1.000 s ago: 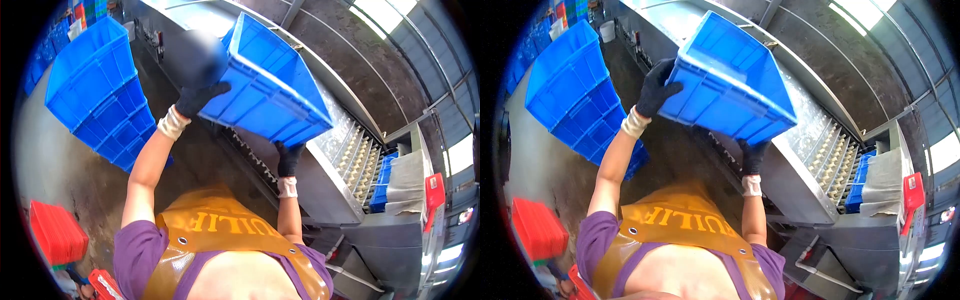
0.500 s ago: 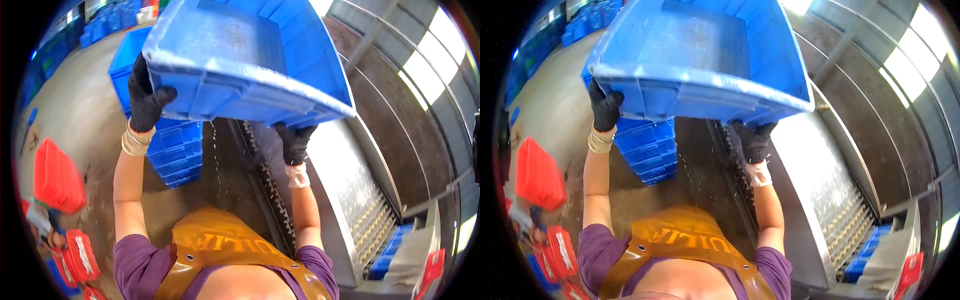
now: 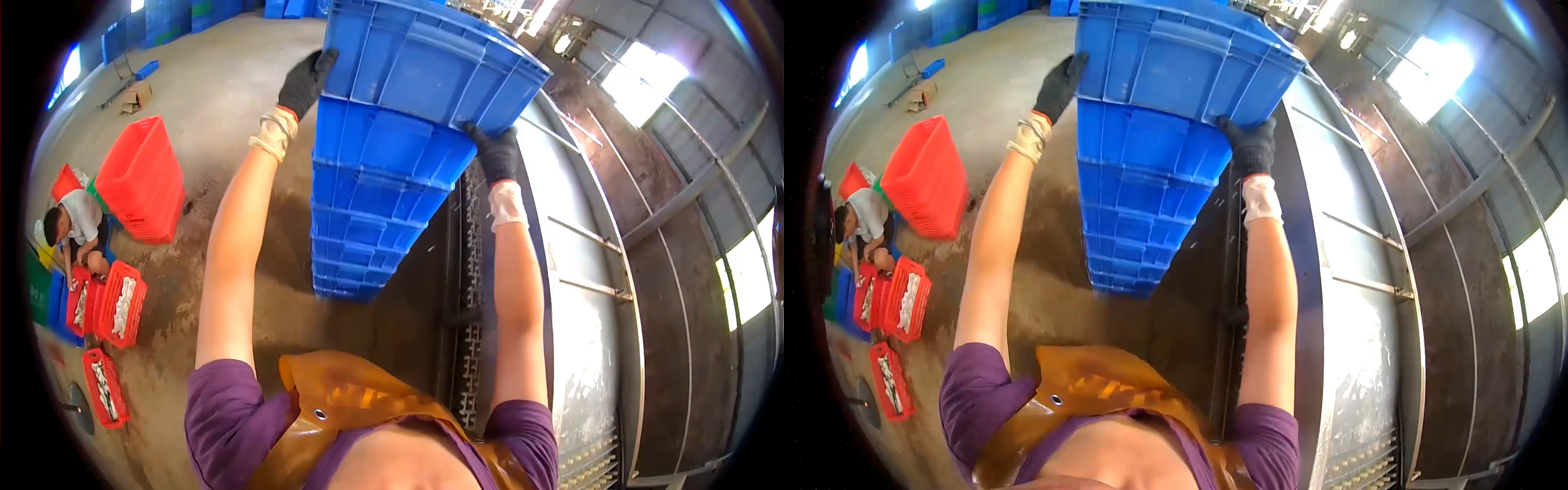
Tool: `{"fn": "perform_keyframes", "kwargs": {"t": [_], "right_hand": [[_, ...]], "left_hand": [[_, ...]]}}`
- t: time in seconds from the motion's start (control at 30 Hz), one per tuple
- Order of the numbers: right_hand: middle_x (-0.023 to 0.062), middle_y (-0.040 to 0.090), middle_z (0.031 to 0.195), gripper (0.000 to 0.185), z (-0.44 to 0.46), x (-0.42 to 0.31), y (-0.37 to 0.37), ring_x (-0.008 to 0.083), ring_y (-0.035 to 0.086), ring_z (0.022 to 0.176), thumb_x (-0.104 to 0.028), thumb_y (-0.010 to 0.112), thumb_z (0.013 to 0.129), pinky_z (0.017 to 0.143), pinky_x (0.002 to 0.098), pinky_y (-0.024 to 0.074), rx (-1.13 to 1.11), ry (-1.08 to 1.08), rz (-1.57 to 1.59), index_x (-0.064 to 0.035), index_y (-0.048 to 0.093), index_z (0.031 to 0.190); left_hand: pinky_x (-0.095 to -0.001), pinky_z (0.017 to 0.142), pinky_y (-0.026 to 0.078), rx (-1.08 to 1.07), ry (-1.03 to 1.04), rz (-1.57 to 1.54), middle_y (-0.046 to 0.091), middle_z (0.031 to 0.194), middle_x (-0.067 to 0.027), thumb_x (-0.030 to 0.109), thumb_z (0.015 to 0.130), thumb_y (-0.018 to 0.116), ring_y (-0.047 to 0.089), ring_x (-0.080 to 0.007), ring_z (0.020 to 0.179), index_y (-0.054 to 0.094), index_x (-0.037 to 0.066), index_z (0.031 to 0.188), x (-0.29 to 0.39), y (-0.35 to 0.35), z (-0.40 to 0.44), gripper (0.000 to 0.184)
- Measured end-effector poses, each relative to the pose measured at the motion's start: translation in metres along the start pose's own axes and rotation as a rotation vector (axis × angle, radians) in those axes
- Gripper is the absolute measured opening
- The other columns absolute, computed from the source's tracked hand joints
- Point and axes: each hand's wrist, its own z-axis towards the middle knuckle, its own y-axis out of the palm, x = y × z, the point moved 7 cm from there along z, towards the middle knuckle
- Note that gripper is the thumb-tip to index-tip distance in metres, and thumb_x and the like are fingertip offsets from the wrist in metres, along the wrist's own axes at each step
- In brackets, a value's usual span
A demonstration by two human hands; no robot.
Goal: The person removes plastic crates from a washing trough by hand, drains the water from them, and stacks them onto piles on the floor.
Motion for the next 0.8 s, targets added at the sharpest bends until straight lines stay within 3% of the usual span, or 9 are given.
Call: {"fn": "perform_keyframes", "kwargs": {"t": [0.07,0.27,0.4,0.47,0.5,0.63,0.7,0.73,0.8], "right_hand": [[0.0236,0.056,0.112,0.083,0.003,0.007,0.015,0.0353,0.055,0.106,-0.053,0.075,0.061,0.088,0.0399,0.0440,0.021,0.024,-0.199,0.0017,0.042,0.115],[0.0222,0.059,0.105,0.082,0.024,0.026,0.024,0.0346,0.058,0.099,-0.057,0.069,0.068,0.085,0.0388,0.0453,-0.077,-0.048,-0.107,0.0040,0.041,0.115],[0.0191,0.059,0.105,0.065,0.010,0.021,0.022,0.0261,0.058,0.096,-0.040,0.068,0.078,0.084,0.0352,0.0456,-0.082,0.006,-0.097,0.0037,0.039,0.117],[0.0170,0.058,0.110,0.057,-0.016,0.015,0.019,0.0250,0.058,0.097,-0.030,0.064,0.083,0.083,0.0354,0.0458,-0.202,-0.102,0.005,-0.0007,0.037,0.123],[0.0169,0.054,0.117,0.047,-0.037,0.006,0.013,0.0241,0.054,0.105,-0.020,0.062,0.085,0.087,0.0346,0.0444,-0.134,-0.355,0.217,-0.0054,0.041,0.124],[0.0171,0.053,0.120,0.041,-0.216,0.116,-0.003,0.0256,0.049,0.115,-0.008,0.064,0.079,0.095,0.0341,0.0401,-0.697,-0.016,0.192,-0.0044,0.052,0.119],[0.0154,0.059,0.111,0.037,-0.302,0.168,-0.033,0.0240,0.054,0.108,-0.008,0.065,0.078,0.091,0.0325,0.0430,-0.918,0.183,0.018,-0.0021,0.056,0.114],[0.0042,0.062,0.099,0.028,-0.326,0.149,-0.070,0.0174,0.057,0.091,-0.004,0.060,0.081,0.081,0.0281,0.0460,-0.717,0.282,0.021,-0.0012,0.059,0.109],[0.0032,0.062,0.087,0.023,-0.392,0.182,-0.152,0.0172,0.058,0.079,-0.012,0.064,0.080,0.073,0.0282,0.0467,-0.115,0.611,0.092,-0.0019,0.062,0.101]], "left_hand": [[-0.0407,0.086,0.043,0.030,-0.055,-0.042,0.060,0.105,-0.0219,0.054,0.089,0.040,0.055,-0.0389,0.100,0.057,0.005,0.111,-0.023,0.012,0.000,0.057],[-0.0428,0.087,0.042,0.108,-0.077,-0.048,0.057,0.108,-0.0232,0.051,0.089,0.040,0.054,-0.0388,0.100,0.054,0.003,0.114,-0.046,0.042,-0.003,0.056],[-0.0422,0.086,0.042,0.064,-0.074,-0.048,0.056,0.109,-0.0239,0.051,0.089,0.042,0.054,-0.0383,0.100,0.054,0.002,0.113,-0.033,0.040,-0.006,0.056],[-0.0415,0.086,0.042,0.121,-0.045,-0.068,0.057,0.108,-0.0236,0.050,0.088,0.045,0.054,-0.0375,0.101,0.054,0.001,0.114,-0.035,0.035,-0.010,0.056],[-0.0397,0.087,0.042,0.144,-0.044,-0.047,0.057,0.109,-0.0217,0.048,0.089,0.046,0.054,-0.0348,0.102,0.053,0.001,0.115,-0.053,0.036,-0.010,0.054],[-0.0329,0.092,0.039,0.217,-0.077,-0.279,0.052,0.119,-0.0133,0.030,0.093,0.046,0.050,-0.0213,0.107,0.048,-0.001,0.122,-0.049,0.020,-0.056,0.043],[-0.0337,0.095,0.037,0.280,-0.232,-0.142,0.050,0.121,-0.0177,0.028,0.091,0.049,0.048,-0.0251,0.111,0.044,-0.006,0.123,-0.083,0.023,-0.120,0.048],[-0.0342,0.096,0.037,0.170,-0.318,-0.091,0.050,0.122,-0.0190,0.028,0.091,0.049,0.047,-0.0255,0.113,0.043,-0.007,0.124,-0.111,0.032,-0.159,0.049],[-0.0344,0.095,0.037,-0.096,-0.564,-0.155,0.051,0.119,-0.0176,0.029,0.091,0.048,0.048,-0.0239,0.110,0.046,-0.006,0.122,-0.143,0.066,-0.259,0.046]]}}
